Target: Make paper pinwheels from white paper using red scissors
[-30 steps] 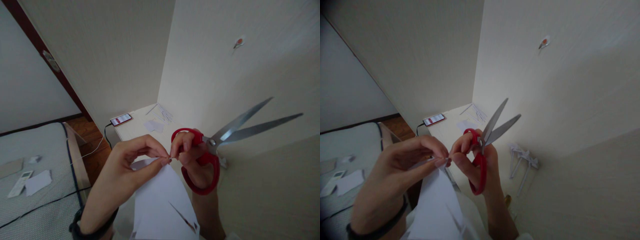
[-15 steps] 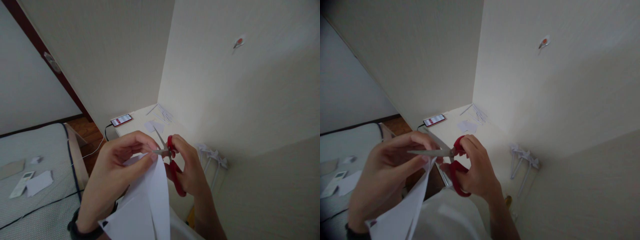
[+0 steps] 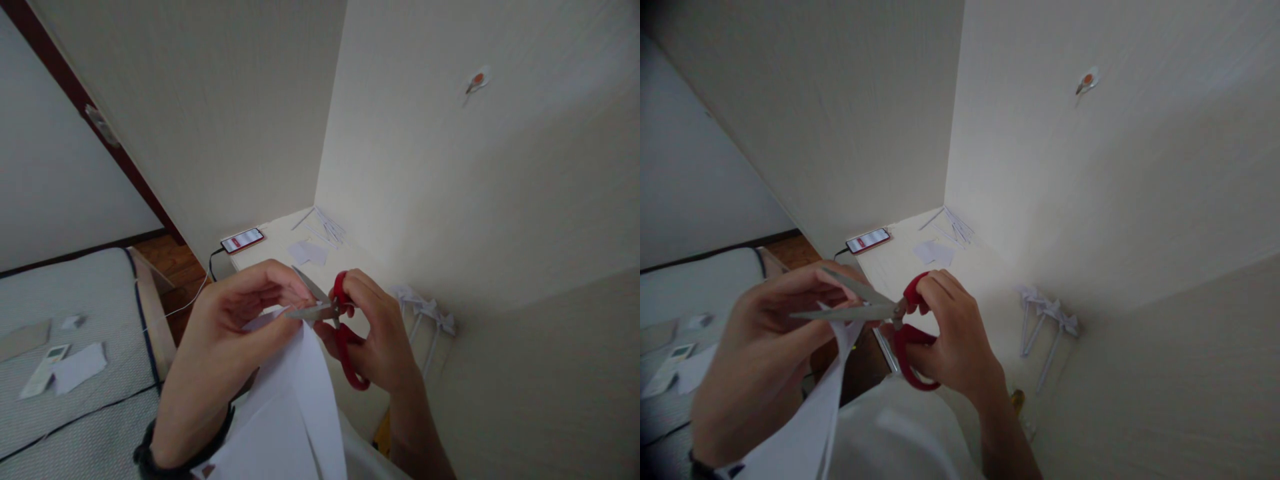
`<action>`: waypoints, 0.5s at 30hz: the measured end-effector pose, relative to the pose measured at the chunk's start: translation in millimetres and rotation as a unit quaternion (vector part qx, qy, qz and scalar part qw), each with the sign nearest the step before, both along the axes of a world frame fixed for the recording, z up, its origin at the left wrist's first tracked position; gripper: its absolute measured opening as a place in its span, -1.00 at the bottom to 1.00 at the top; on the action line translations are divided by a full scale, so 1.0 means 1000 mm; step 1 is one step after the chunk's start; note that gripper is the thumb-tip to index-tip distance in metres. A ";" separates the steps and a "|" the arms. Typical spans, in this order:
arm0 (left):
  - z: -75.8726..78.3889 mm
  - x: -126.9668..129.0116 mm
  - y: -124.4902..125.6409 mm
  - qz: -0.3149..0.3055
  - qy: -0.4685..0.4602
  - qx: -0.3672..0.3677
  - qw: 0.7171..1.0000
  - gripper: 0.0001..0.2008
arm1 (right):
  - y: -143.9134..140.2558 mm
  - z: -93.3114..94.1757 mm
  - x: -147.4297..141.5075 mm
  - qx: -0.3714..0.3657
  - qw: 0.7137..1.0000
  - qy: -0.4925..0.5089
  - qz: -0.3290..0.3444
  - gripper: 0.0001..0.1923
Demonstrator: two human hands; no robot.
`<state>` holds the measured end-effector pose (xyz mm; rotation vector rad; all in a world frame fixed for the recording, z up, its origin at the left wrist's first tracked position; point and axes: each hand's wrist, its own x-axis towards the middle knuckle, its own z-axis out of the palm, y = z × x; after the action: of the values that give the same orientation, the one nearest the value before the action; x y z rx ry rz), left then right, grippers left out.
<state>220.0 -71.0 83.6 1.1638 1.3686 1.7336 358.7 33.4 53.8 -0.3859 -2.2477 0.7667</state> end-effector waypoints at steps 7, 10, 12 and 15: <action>-0.001 -0.002 -0.001 0.010 0.045 0.006 0.999 -0.65 | 0.000 0.000 0.000 -0.012 1.000 0.001 0.010 -0.75; 0.000 -0.001 0.001 0.014 0.042 0.006 0.999 -0.66 | 0.000 0.000 0.000 -0.015 1.000 0.003 0.008 -0.75; 0.001 -0.001 0.001 0.018 0.038 0.001 0.999 -0.68 | 0.000 0.000 -0.001 -0.018 1.000 0.005 0.008 -0.74; 0.002 -0.001 0.001 0.024 0.037 -0.004 0.999 -0.69 | -0.001 -0.001 -0.001 -0.021 1.000 0.005 0.006 -0.73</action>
<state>218.7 -70.4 85.3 1.2116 1.4567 1.7315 357.7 32.8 52.7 -0.3882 -2.2293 0.8215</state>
